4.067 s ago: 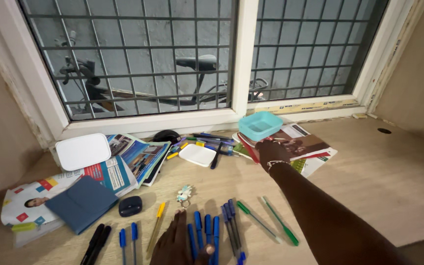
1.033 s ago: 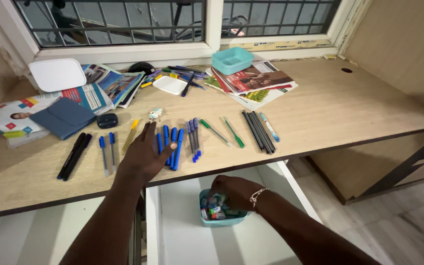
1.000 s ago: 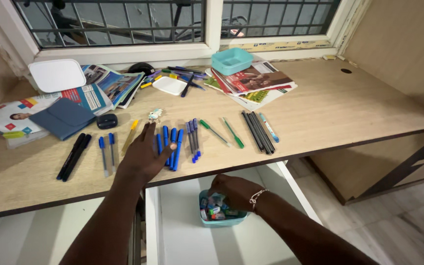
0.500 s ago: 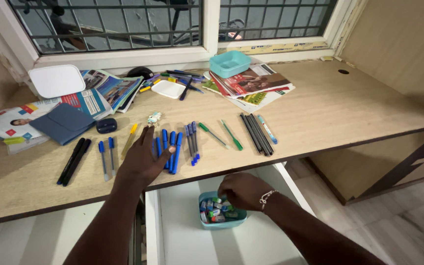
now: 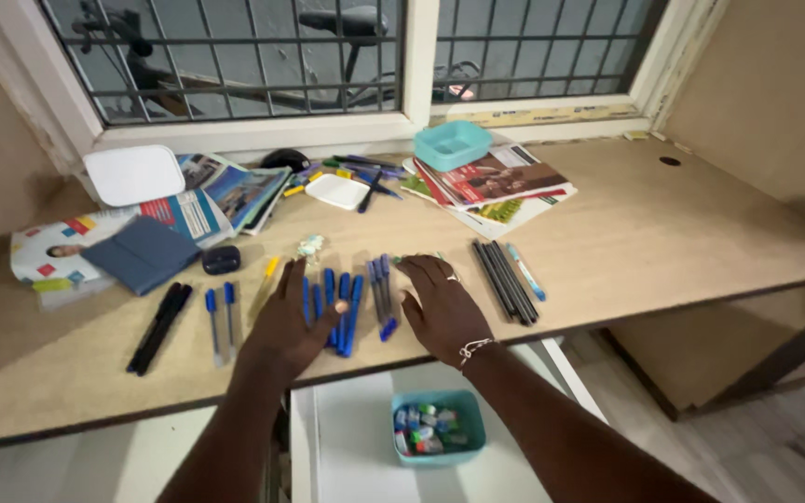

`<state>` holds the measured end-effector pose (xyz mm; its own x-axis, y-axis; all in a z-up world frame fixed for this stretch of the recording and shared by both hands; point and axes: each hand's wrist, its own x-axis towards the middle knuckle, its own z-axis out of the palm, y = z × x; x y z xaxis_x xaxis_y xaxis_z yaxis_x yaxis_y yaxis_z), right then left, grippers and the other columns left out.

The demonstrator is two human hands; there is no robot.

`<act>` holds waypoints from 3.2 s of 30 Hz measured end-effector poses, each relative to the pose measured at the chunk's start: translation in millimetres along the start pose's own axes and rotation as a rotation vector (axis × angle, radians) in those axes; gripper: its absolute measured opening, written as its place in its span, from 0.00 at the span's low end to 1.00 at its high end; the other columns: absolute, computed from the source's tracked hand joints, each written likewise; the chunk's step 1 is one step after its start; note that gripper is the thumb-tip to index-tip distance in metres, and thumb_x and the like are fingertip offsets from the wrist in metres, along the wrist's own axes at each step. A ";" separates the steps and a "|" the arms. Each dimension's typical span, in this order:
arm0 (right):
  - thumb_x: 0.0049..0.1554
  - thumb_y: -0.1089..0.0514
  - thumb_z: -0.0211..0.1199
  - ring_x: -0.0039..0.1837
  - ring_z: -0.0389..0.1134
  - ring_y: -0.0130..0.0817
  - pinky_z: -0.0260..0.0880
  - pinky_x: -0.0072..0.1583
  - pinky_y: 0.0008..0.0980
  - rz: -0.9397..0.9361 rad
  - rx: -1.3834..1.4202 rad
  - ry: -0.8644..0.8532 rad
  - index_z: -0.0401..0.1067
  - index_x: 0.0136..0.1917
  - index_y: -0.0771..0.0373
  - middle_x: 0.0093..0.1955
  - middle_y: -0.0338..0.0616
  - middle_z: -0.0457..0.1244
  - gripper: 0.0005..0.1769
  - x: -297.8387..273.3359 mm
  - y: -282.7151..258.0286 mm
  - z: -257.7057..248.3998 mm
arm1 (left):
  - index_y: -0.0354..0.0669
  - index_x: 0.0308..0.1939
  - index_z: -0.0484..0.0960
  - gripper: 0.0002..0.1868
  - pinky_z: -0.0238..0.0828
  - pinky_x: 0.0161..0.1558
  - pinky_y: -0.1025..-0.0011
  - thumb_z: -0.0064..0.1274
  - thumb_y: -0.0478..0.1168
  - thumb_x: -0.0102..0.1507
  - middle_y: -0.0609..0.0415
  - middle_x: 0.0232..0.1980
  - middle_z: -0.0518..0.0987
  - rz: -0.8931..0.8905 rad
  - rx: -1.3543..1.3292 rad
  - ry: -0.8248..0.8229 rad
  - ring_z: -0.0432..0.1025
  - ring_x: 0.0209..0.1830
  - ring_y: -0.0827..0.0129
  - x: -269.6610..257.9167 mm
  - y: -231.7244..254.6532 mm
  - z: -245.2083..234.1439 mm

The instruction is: The person organizes a cluttered desk by sorting various stationery items. They pick up pens, markers, and small containers, arranging them into neat rows on the desk surface. The person also places a small container into an open drawer and moves a white lid to the side.

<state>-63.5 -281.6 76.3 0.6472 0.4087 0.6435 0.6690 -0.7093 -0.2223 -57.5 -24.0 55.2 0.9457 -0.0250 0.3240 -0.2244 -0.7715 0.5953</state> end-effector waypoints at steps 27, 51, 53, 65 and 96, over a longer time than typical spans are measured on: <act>0.56 0.51 0.64 0.79 0.48 0.59 0.57 0.71 0.50 0.263 -0.008 -0.109 0.60 0.73 0.68 0.72 0.60 0.57 0.36 23.2 35.9 37.4 | 0.48 0.56 0.79 0.18 0.62 0.64 0.54 0.50 0.44 0.63 0.51 0.59 0.78 0.227 0.362 0.084 0.67 0.66 0.57 157.0 -12.8 39.1; 0.55 0.53 0.63 0.77 0.51 0.58 0.57 0.71 0.49 0.325 0.044 -0.111 0.63 0.69 0.66 0.71 0.59 0.58 0.31 28.7 18.7 21.7 | 0.47 0.42 0.84 0.10 0.73 0.52 0.56 0.47 0.38 0.64 0.53 0.50 0.80 0.222 0.786 -0.029 0.72 0.57 0.58 234.4 -43.8 80.1; 0.56 0.53 0.62 0.78 0.52 0.58 0.56 0.72 0.49 0.300 0.050 -0.109 0.64 0.69 0.66 0.70 0.58 0.60 0.30 32.2 15.0 16.5 | 0.47 0.41 0.85 0.09 0.71 0.53 0.55 0.48 0.38 0.63 0.54 0.49 0.80 0.240 0.812 -0.015 0.72 0.57 0.58 226.7 -41.7 73.5; 0.57 0.50 0.61 0.76 0.52 0.60 0.55 0.71 0.50 0.291 -0.002 -0.117 0.61 0.70 0.68 0.71 0.64 0.57 0.33 30.7 12.1 16.9 | 0.36 0.41 0.79 0.14 0.73 0.49 0.57 0.53 0.43 0.59 0.46 0.47 0.77 0.309 0.782 0.363 0.73 0.53 0.54 177.4 -14.0 19.8; 0.62 0.59 0.55 0.57 0.65 0.38 0.67 0.58 0.34 0.468 0.589 0.373 0.70 0.67 0.60 0.55 0.47 0.64 0.20 -31.9 -11.6 1.3 | 0.38 0.34 0.74 0.09 0.78 0.36 0.57 0.55 0.32 0.51 0.42 0.36 0.76 0.467 -0.139 0.428 0.78 0.33 0.51 -96.8 56.0 133.6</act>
<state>-91.5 -285.7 57.3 0.8114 -0.1432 0.5667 0.5100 -0.3003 -0.8060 -130.1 -149.7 -41.0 0.5702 -0.0603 0.8193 -0.6447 -0.6509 0.4008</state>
